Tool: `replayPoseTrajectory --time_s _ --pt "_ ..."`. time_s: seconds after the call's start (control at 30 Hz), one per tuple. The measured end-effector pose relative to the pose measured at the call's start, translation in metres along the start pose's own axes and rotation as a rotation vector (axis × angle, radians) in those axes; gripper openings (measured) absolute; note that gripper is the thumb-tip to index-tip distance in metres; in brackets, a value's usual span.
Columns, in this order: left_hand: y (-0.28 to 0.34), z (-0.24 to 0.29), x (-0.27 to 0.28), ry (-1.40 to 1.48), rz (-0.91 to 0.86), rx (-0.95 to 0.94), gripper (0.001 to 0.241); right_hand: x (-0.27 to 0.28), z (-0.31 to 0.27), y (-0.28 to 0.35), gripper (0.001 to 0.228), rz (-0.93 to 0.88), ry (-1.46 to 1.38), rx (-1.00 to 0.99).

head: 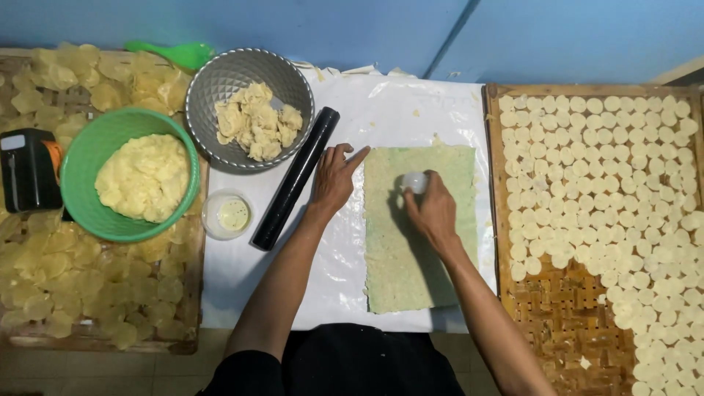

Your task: Shaping dough into small circles using a mold and a rolling pin.

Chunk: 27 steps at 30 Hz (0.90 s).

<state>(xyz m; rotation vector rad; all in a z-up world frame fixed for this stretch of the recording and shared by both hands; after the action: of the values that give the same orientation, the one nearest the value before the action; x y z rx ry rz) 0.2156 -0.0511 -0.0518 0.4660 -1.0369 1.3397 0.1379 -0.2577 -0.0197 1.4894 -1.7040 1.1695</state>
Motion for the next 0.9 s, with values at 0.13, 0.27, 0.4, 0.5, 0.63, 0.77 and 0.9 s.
replayPoseTrajectory --time_s 0.13,0.27,0.4,0.5,0.63,0.77,0.9 --pt "-0.001 -0.009 -0.006 0.038 0.009 0.030 0.053 -0.040 -0.041 -0.039 0.054 -0.130 0.148 0.182" --pt "-0.002 -0.013 0.000 0.063 0.044 0.039 0.051 -0.064 -0.057 -0.066 0.053 -0.215 0.238 0.271" --pt "-0.004 -0.015 0.003 0.072 0.058 0.060 0.050 -0.082 -0.056 -0.075 0.053 -0.295 0.250 0.257" --pt "-0.003 -0.010 0.012 0.092 0.087 0.047 0.044 -0.097 -0.054 -0.078 0.050 -0.348 0.281 0.258" --pt "-0.005 -0.008 0.018 0.093 0.104 0.067 0.043 -0.113 -0.044 -0.080 0.050 -0.329 0.472 0.272" --pt "-0.007 -0.010 0.020 0.076 0.120 0.096 0.043 -0.108 -0.055 -0.079 0.049 -0.308 0.486 0.242" --pt "-0.008 -0.007 0.025 0.089 0.172 0.093 0.041 -0.113 -0.053 -0.082 0.053 -0.470 0.391 0.362"
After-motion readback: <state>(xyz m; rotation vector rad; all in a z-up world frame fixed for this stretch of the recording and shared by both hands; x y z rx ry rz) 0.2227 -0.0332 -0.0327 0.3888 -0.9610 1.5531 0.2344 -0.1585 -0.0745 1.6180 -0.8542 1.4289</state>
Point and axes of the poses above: each hand's wrist, its own y-axis away from the middle knuckle, its own x-axis out of the back of the hand, z = x × y, the point moved 10 cm from there along -y, towards the middle knuckle, and after that the axes turned 13 degrees about x, right-handed, at the moved point
